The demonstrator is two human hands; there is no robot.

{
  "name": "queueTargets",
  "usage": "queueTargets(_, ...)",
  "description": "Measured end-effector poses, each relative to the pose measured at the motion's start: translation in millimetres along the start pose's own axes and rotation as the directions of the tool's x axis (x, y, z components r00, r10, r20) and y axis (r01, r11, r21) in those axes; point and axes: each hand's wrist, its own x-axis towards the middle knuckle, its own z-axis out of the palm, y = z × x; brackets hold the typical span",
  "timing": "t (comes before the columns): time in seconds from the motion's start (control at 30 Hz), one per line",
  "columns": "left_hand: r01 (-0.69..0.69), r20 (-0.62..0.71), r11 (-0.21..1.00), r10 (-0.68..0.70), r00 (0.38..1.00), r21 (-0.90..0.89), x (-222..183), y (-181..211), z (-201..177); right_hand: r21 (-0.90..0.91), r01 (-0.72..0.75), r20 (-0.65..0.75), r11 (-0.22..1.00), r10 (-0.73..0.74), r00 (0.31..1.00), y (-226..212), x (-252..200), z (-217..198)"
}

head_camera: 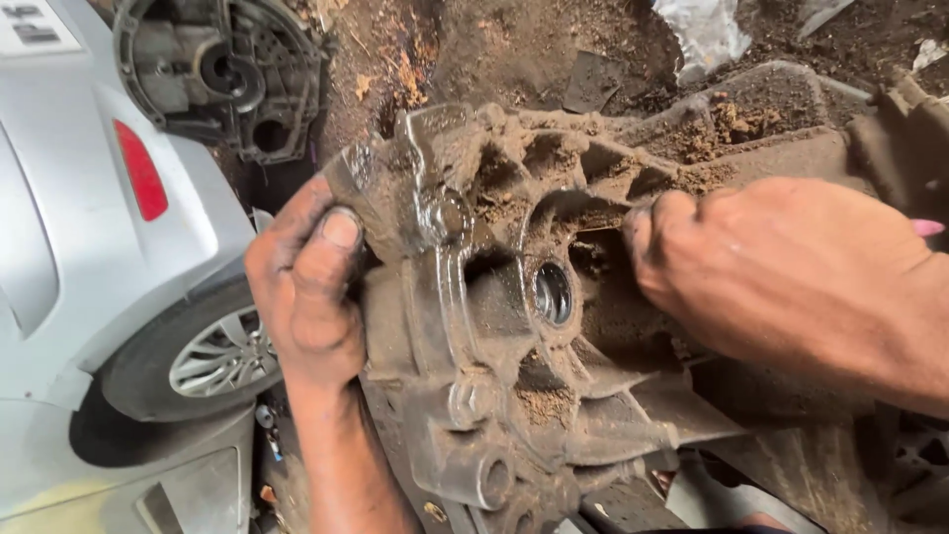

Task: The person cleans a dirty metal engine component by scraping away thick mud with a small tool and their fingers. They then use a pink brush to scrub the internal crevices and surfaces of the part.

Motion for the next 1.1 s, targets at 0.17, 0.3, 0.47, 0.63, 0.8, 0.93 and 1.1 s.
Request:
queueTargets(0.17,-0.056,0.045,0.998,0.056,0.997,-0.011,1,2,0,-0.088,0.139,-0.021,0.986,-0.141,0.990,2,16,-6)
queueTargets(0.3,-0.015,0.035,1.000,0.015,0.999,0.001,-1,6,3,-0.482,0.321,-0.071,0.815,-0.402,0.913,20,24,-14)
queueTargets(0.47,-0.049,0.007,0.998,0.049,0.999,0.050,-4,14,7,-0.657,0.396,0.072,0.642,-0.469,0.880,21,3,-58)
queueTargets(0.63,-0.029,-0.016,0.993,0.031,0.999,0.111,-3,11,9,-0.598,0.308,0.062,0.740,-0.341,0.938,31,-13,-45)
queueTargets(0.8,-0.029,0.000,0.998,0.029,1.000,0.052,-3,20,10,-0.618,0.259,-0.123,0.742,-0.417,0.900,34,1,-11)
queueTargets(0.93,-0.012,-0.005,0.998,0.012,1.000,0.062,-3,15,9,-0.758,0.216,-0.250,0.616,-0.579,0.776,33,16,21)
queueTargets(1.1,-0.025,0.013,1.000,0.024,1.000,0.012,-2,15,10,-0.824,0.102,-0.398,0.558,-0.697,0.597,28,28,16)
